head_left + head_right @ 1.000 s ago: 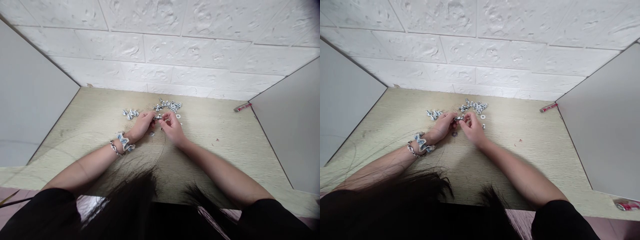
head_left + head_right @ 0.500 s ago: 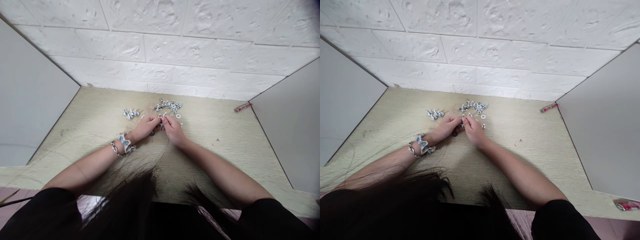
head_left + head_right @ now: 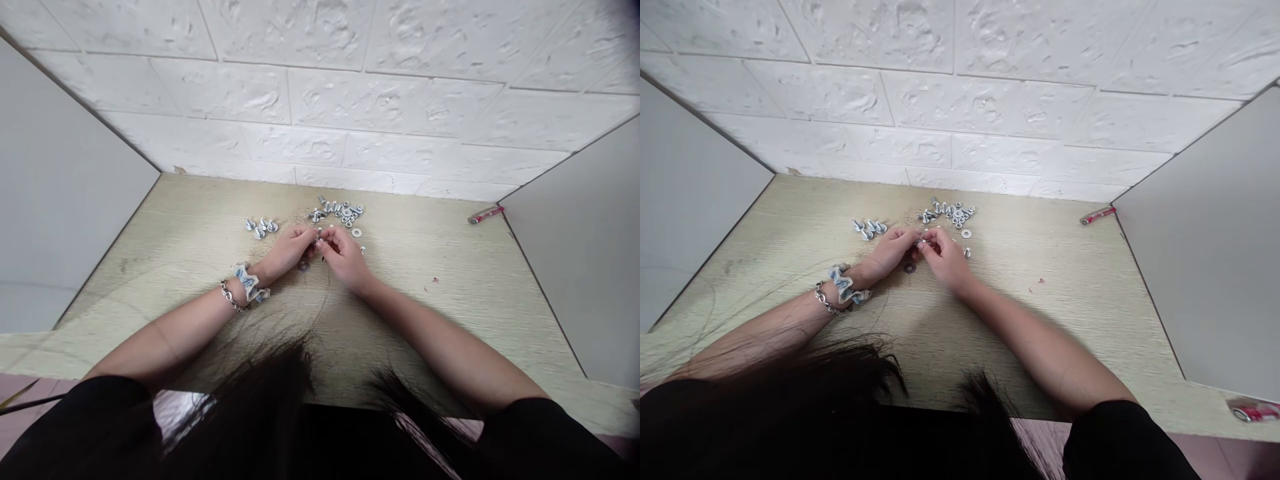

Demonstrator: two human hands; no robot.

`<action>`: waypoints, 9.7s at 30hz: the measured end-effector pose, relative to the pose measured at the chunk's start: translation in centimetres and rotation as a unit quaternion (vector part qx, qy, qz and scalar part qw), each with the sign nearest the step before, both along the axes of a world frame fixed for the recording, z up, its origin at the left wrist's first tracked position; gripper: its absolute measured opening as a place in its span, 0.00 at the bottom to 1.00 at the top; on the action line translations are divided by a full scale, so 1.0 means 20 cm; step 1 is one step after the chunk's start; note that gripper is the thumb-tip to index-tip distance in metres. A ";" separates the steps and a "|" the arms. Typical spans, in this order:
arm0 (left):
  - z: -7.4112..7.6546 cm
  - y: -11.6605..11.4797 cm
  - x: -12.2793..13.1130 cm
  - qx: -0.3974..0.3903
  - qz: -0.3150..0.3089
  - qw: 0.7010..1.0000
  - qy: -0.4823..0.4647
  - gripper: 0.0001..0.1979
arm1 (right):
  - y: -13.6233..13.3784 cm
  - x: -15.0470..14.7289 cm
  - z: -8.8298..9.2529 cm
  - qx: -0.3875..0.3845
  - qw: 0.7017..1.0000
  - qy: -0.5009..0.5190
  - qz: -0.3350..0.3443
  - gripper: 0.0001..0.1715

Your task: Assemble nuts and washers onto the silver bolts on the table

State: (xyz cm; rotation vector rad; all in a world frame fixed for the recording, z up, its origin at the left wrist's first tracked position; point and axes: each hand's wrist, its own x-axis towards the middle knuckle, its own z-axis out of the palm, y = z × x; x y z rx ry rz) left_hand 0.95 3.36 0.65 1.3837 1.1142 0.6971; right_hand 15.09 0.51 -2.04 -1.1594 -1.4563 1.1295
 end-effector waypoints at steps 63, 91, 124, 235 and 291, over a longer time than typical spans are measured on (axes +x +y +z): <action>0.00 -0.02 0.00 0.026 0.057 0.998 -0.007 0.15 | -0.02 0.00 0.04 0.041 0.995 -0.094 0.009 0.10; 0.01 -0.01 0.01 0.011 0.003 1.000 0.001 0.17 | -0.01 0.01 0.06 0.075 0.987 -0.141 0.006 0.25; 0.04 -0.03 0.00 0.011 -0.007 1.000 -0.010 0.17 | -0.03 0.01 0.05 0.062 0.993 -0.103 -0.002 0.24; -0.01 0.00 -0.01 0.021 -0.056 0.998 0.003 0.18 | -0.03 0.00 0.05 0.078 0.985 -0.153 -0.016 0.26; -0.02 -0.18 0.08 -0.152 -0.083 0.951 -0.257 0.10 | -0.11 0.04 0.04 0.419 0.873 -0.249 -0.014 0.20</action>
